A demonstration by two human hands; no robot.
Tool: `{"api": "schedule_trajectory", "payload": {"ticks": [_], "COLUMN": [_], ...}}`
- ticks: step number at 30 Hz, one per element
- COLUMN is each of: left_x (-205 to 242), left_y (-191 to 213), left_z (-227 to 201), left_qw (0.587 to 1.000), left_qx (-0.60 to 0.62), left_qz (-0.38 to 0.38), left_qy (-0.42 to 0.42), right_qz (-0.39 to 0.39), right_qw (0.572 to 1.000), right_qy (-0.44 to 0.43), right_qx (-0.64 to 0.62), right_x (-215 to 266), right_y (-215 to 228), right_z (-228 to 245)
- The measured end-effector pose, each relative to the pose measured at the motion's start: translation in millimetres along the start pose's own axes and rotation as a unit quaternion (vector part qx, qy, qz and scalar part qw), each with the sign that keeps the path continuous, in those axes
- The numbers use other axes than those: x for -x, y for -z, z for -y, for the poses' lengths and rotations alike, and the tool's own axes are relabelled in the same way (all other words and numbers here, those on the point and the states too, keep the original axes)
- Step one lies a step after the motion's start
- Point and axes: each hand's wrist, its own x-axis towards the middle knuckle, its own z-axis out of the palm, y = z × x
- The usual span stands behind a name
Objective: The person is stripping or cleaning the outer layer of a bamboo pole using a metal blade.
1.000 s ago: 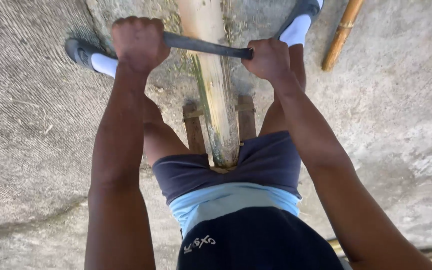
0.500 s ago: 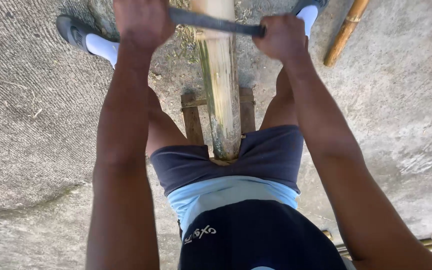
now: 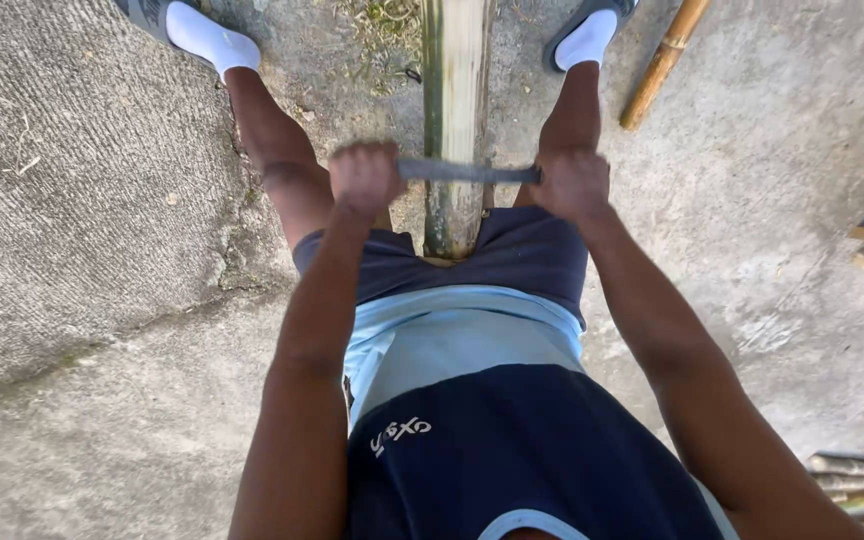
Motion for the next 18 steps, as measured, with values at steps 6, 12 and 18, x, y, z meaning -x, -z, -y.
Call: {"api": "schedule_trajectory", "payload": {"ticks": [6,12,18], "left_x": [6,-63,-165], "left_y": [-10,-16,-31], "left_z": [-5,21,70], "left_qw": [0.999,0.997,0.959], "left_qx": [0.043,0.066,-0.027], "left_qz": [-0.016,-0.038,-0.28], "left_qy": [0.005,0.007,-0.044], "right_qz": [-0.036,-0.03,-0.21], "right_qw": [0.999,0.996,0.951], "right_qy": [0.005,0.039,0.155], "right_qx": [0.001,0.077,0.165], "right_x": [4,-65,-160], "right_y": [-18,44,95], "right_z": [-10,-26,-48]}}
